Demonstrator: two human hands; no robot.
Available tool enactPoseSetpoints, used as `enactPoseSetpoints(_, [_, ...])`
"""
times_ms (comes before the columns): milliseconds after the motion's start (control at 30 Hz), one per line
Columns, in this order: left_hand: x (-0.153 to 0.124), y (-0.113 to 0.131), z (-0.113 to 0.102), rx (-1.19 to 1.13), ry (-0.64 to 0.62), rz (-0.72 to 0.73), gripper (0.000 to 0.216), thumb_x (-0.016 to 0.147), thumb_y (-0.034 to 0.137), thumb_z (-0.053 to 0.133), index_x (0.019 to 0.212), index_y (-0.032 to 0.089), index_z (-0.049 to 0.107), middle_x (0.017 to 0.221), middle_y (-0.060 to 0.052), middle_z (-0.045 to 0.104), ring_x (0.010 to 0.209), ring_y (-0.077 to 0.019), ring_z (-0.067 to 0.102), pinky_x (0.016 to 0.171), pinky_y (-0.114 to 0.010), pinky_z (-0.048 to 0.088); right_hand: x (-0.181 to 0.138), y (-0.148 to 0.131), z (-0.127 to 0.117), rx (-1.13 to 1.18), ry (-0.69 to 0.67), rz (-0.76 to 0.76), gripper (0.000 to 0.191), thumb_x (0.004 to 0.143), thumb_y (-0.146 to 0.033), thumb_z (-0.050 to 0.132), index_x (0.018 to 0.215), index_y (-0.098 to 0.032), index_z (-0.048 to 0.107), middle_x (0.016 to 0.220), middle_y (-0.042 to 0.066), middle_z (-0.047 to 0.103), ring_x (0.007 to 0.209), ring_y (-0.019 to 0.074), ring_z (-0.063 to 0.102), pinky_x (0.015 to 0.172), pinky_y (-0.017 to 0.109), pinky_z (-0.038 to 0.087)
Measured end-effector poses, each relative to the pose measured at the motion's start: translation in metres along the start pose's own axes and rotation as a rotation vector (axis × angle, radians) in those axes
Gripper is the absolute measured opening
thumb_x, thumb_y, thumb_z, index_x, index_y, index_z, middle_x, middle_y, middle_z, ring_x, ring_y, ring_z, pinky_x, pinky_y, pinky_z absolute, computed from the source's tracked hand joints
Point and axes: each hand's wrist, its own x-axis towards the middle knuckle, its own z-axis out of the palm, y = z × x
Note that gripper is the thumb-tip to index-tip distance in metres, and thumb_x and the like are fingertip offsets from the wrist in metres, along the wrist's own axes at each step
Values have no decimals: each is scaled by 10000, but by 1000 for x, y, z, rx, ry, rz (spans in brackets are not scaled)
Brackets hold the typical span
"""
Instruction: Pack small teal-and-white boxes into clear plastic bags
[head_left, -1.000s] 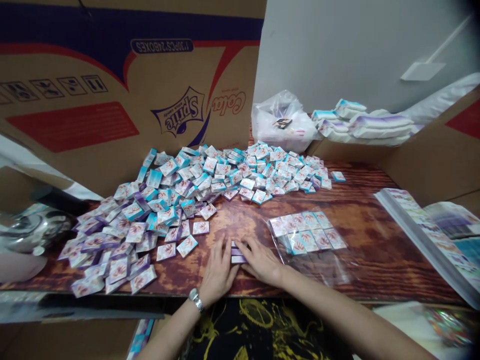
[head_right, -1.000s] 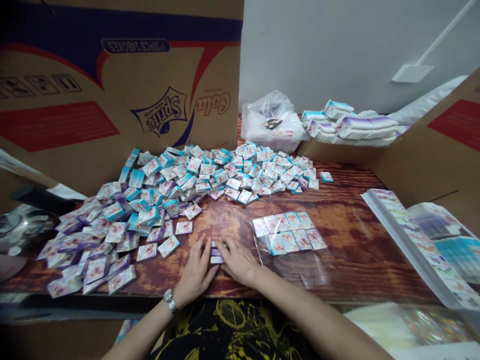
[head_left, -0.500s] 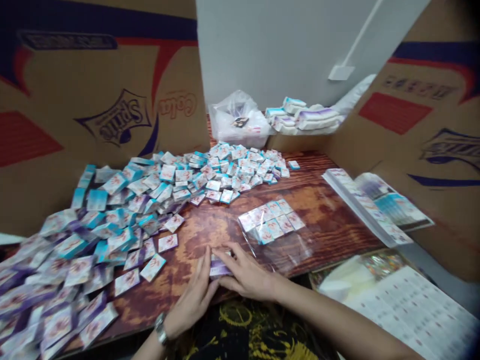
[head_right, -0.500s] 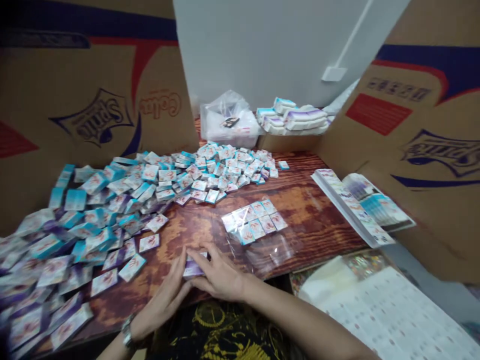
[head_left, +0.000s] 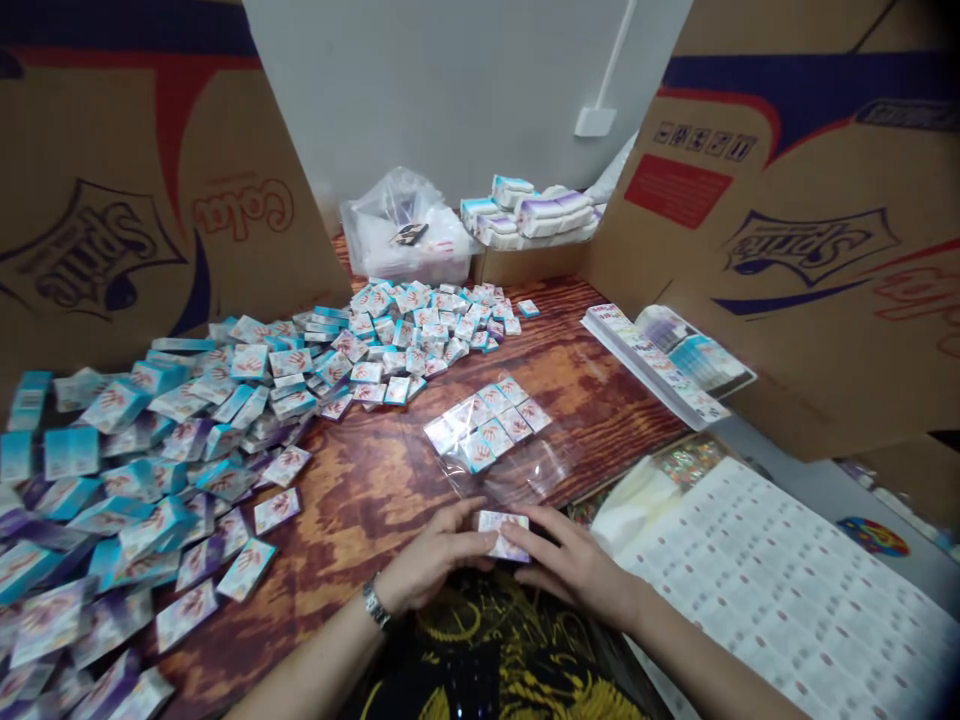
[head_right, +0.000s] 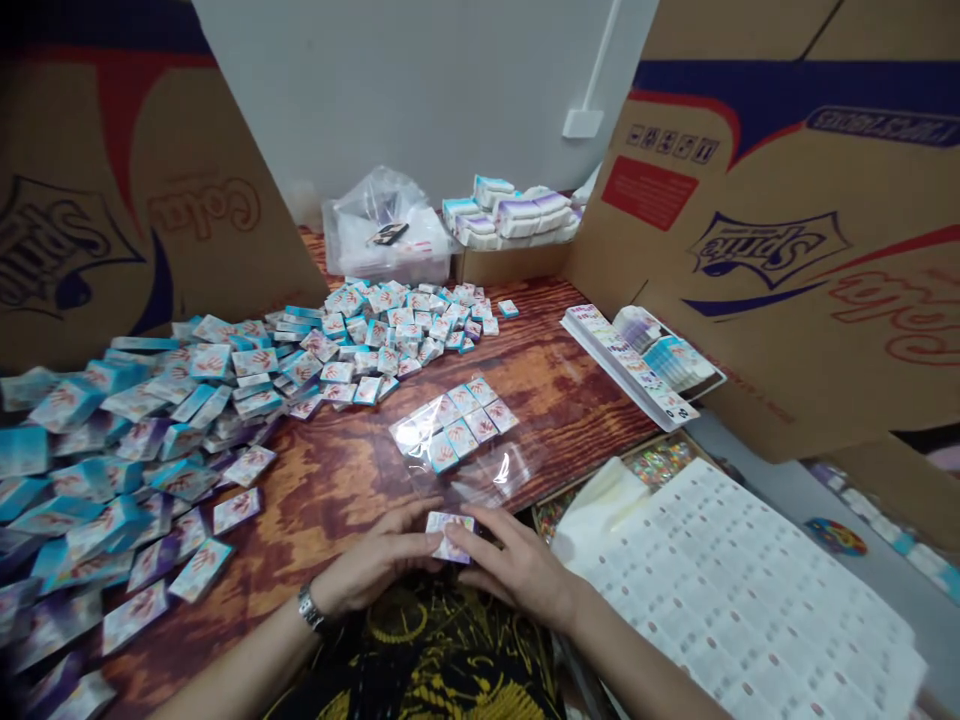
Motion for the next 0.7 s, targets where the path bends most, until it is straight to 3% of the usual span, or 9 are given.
enactPoseSetpoints(100, [-1,1,4,54,-17,-18,531,746,326,657,1228,172,497,1186,-115,568,995,-217,587,775,-298,501,-4,2,1,22,16,2,517,869,-270,541,1358,-261,374,1225,133,514,1109,224,532,876,344,495])
enactPoseSetpoints(167, [-4,-1,6,230,43,45,491,812,368,577,1255,189,467,1162,-107,576,976,-214,589,781,-328,510,-7,4,2,43,44,6,510,865,-250,543,1350,-261,383,1195,121,524,1078,214,546,872,332,496])
enactPoseSetpoints(333, [-10,-16,10,1154,493,525,344,863,397,489,1167,253,561,1186,-117,493,1058,-264,496,861,-419,473,-15,18,5,57,177,174,496,864,-225,533,1338,-260,391,1175,111,520,1064,211,547,874,333,499])
enactPoseSetpoints(467, [-2,-30,10,1637,535,525,367,878,415,457,1211,283,536,1016,-113,544,914,-256,512,696,-362,501,-8,29,19,49,152,262,423,875,-269,510,1295,-246,464,1145,105,543,1053,219,554,886,347,497])
enactPoseSetpoints(567, [4,-37,5,1756,538,505,343,900,361,426,1185,215,548,844,-87,575,799,-221,537,698,-342,488,5,33,30,107,108,276,409,879,-286,494,1285,-240,479,1141,101,547,1050,213,556,889,341,495])
enactPoseSetpoints(700, [6,-43,-2,1651,584,533,294,908,300,417,1145,181,546,902,-96,615,808,-220,586,724,-339,491,21,38,36,212,69,233,413,875,-278,496,1286,-243,475,1147,95,538,1058,200,547,899,330,483])
